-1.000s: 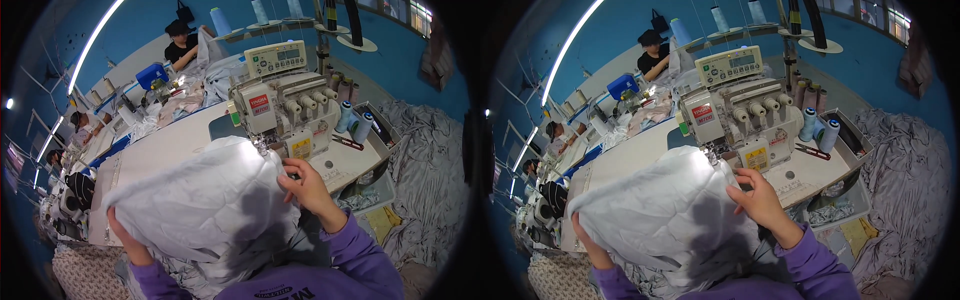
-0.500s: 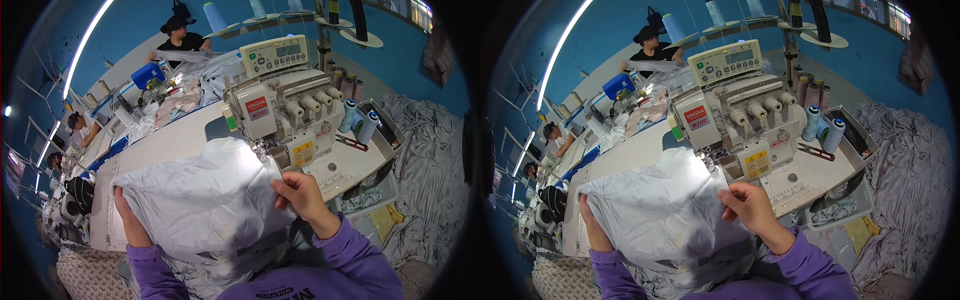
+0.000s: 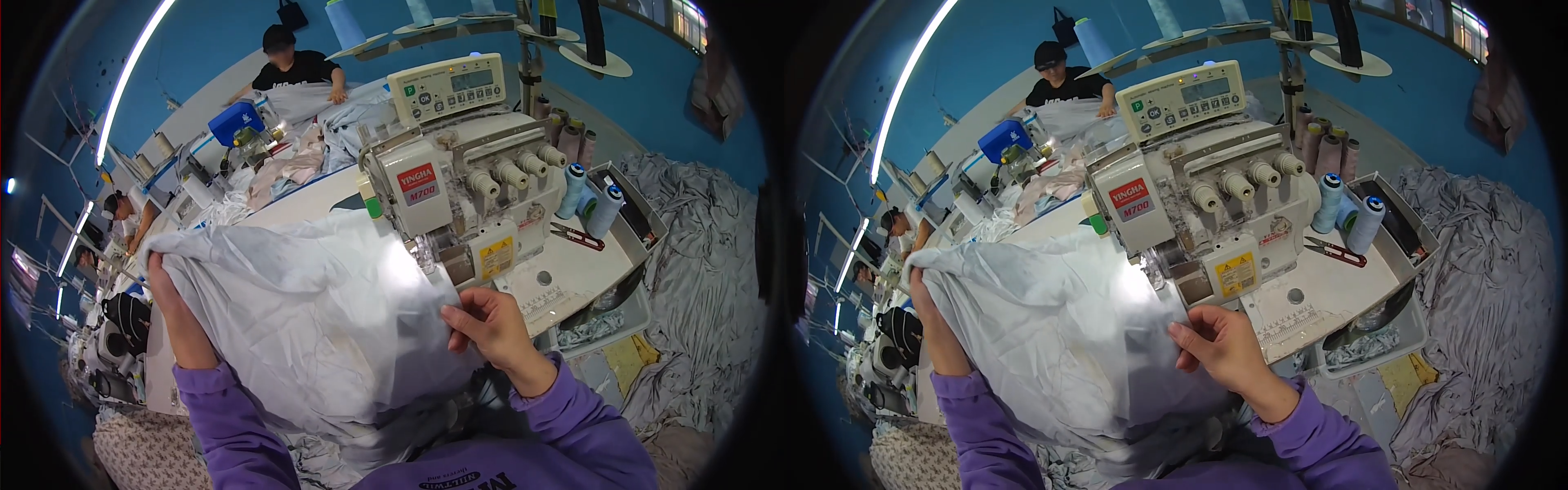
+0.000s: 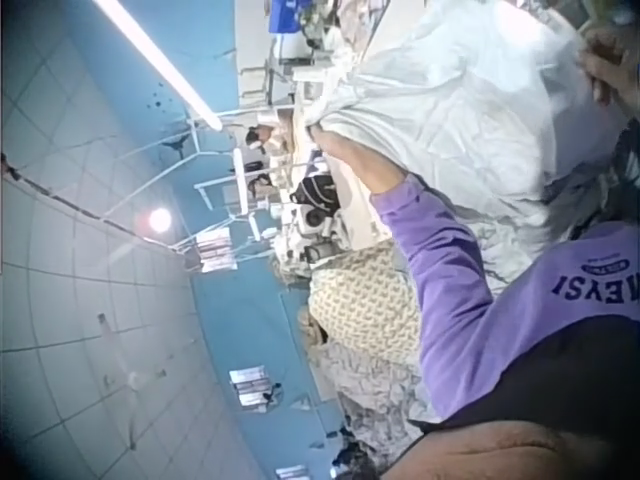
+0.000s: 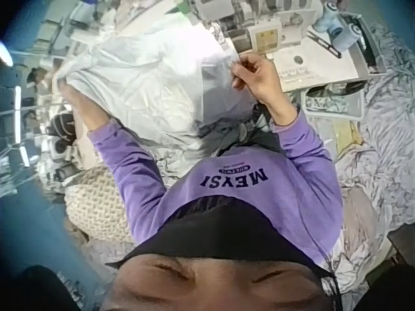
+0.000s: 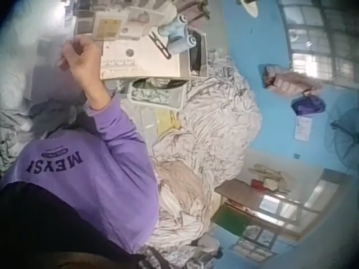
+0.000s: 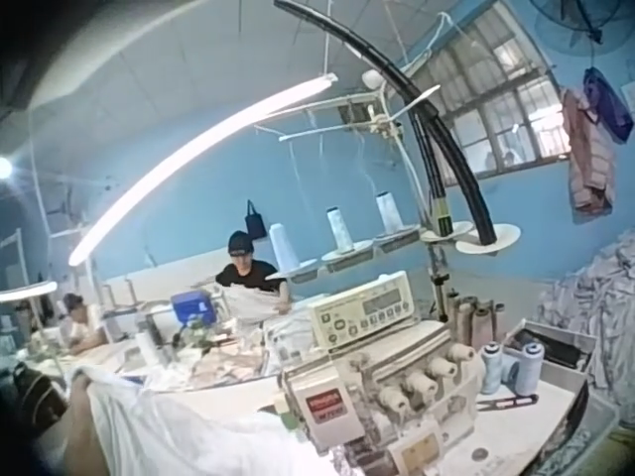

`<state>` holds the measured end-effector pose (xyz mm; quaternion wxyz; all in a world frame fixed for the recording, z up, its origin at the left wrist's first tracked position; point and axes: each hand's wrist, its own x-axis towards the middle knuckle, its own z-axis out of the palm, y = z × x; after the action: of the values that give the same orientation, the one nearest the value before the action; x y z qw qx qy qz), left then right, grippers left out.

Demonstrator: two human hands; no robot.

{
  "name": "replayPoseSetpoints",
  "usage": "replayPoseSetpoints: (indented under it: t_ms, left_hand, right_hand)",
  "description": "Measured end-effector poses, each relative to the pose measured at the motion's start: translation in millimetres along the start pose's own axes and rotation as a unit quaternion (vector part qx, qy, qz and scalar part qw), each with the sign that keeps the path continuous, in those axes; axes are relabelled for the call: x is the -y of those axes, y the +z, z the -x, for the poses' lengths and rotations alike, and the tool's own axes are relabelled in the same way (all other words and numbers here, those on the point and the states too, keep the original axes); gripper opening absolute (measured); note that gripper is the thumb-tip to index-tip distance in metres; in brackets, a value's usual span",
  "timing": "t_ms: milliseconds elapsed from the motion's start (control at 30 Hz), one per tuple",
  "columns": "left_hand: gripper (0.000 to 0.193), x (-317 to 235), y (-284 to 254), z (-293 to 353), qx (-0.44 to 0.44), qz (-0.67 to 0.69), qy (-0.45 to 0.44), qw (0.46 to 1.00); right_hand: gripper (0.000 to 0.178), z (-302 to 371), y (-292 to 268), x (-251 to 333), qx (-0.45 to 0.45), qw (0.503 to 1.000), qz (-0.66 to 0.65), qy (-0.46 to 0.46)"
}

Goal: Using an industrial overlock sewing machine to finish the edges of fabric pieces for pillowcases.

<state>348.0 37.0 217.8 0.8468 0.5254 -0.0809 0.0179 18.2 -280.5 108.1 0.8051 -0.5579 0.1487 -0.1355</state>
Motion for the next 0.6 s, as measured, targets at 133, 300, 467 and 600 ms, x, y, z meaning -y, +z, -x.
replayPoseSetpoints:
  t_ms: [133, 300, 467, 600]
  left_hand:
    - [0.038, -21.6, 7.3, -38.7, -0.012, -0.005, 0.057, 0.998]
    - [0.032, -55.8, 32.5, -85.9, 0.042, -0.029, 0.119, 0.992]
    - [0.032, -103.3, 65.3, -133.5, 0.025, -0.125, 0.204, 0.971]
    - [0.035, -100.9, 110.1, -162.2, -0.05, -0.123, 0.236, 0.963]
  right_hand:
    - [0.014, 0.1, 0.6, 0.9, 0.003, 1.0, 0.004, 0.003]
    - [0.014, 0.0, -0.3, 2.0, 0.005, 1.0, 0.007, -0.002]
    - [0.015, 0.9, 1.6, 5.0, 0.013, 0.999, 0.03, 0.01]
    - [0.016, -2.6, -0.2, 5.5, 0.007, 1.0, 0.01, 0.028]
